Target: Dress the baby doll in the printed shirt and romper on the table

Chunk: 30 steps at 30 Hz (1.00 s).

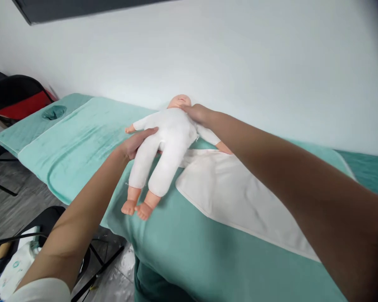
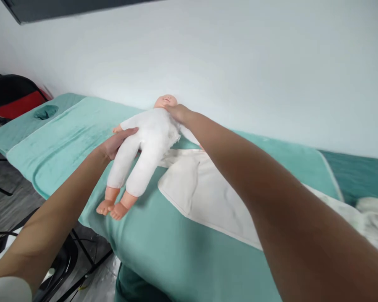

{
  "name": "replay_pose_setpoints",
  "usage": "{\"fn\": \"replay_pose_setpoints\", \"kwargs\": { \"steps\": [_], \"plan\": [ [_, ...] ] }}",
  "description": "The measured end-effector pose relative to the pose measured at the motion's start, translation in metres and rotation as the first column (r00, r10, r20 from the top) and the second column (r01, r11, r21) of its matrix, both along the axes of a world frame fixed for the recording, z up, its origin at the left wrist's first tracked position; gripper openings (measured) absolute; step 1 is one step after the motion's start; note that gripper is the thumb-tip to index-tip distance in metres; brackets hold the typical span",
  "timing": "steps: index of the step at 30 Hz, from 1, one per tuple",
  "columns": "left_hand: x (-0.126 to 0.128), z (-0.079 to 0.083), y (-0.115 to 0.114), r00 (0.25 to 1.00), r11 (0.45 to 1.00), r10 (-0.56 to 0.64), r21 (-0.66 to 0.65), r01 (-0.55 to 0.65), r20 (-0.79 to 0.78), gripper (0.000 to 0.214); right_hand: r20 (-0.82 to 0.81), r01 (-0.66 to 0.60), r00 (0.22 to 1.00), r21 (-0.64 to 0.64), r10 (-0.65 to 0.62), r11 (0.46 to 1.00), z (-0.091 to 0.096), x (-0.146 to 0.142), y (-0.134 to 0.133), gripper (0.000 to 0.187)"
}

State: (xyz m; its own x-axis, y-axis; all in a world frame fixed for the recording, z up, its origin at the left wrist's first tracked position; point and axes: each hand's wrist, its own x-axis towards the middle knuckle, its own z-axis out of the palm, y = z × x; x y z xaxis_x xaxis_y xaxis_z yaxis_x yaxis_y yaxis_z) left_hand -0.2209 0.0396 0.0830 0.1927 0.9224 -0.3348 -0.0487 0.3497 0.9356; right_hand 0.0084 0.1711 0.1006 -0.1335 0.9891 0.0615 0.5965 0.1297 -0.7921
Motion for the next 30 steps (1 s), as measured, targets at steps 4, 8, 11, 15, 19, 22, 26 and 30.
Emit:
{"fn": "replay_pose_setpoints", "kwargs": {
  "steps": [4,8,11,15,19,22,26,30],
  "plan": [
    [0.084,0.026,-0.03,0.978,0.979,-0.192,0.083,0.185,0.077,0.052,0.032,0.167,0.986,-0.17,-0.164,0.971,0.036,0.086,-0.043,0.063],
    [0.168,0.026,-0.065,0.948,0.954,-0.274,0.168,0.248,0.161,0.056,0.075,0.248,0.968,-0.126,-0.24,0.961,0.047,0.177,-0.086,0.065],
    [0.216,0.01,-0.089,0.936,0.942,-0.317,0.167,0.291,0.156,0.068,0.124,0.261,0.959,-0.055,-0.253,0.964,0.034,0.232,-0.114,0.066],
    [0.255,-0.017,-0.108,0.945,0.942,-0.308,0.177,0.286,0.111,0.078,0.168,0.299,0.941,-0.009,-0.293,0.954,0.003,0.272,-0.136,0.067],
    [0.268,-0.038,-0.116,0.969,0.961,-0.241,0.15,0.231,0.055,0.073,0.159,0.291,0.947,-0.05,-0.28,0.955,-0.025,0.279,-0.137,0.072],
    [0.266,-0.049,-0.118,0.988,0.98,-0.152,0.129,0.151,0.0,0.069,0.168,0.226,0.961,-0.029,-0.218,0.974,-0.041,0.275,-0.135,0.072],
    [0.26,-0.06,-0.111,0.982,0.971,0.025,0.237,0.02,-0.185,0.06,0.28,0.17,0.944,0.042,-0.175,0.985,-0.042,0.275,-0.144,0.074],
    [0.256,-0.07,-0.09,0.878,0.892,0.227,0.452,-0.014,-0.421,0.051,0.41,0.127,0.884,0.253,-0.225,0.959,-0.024,0.265,-0.163,0.062]
  ]
}}
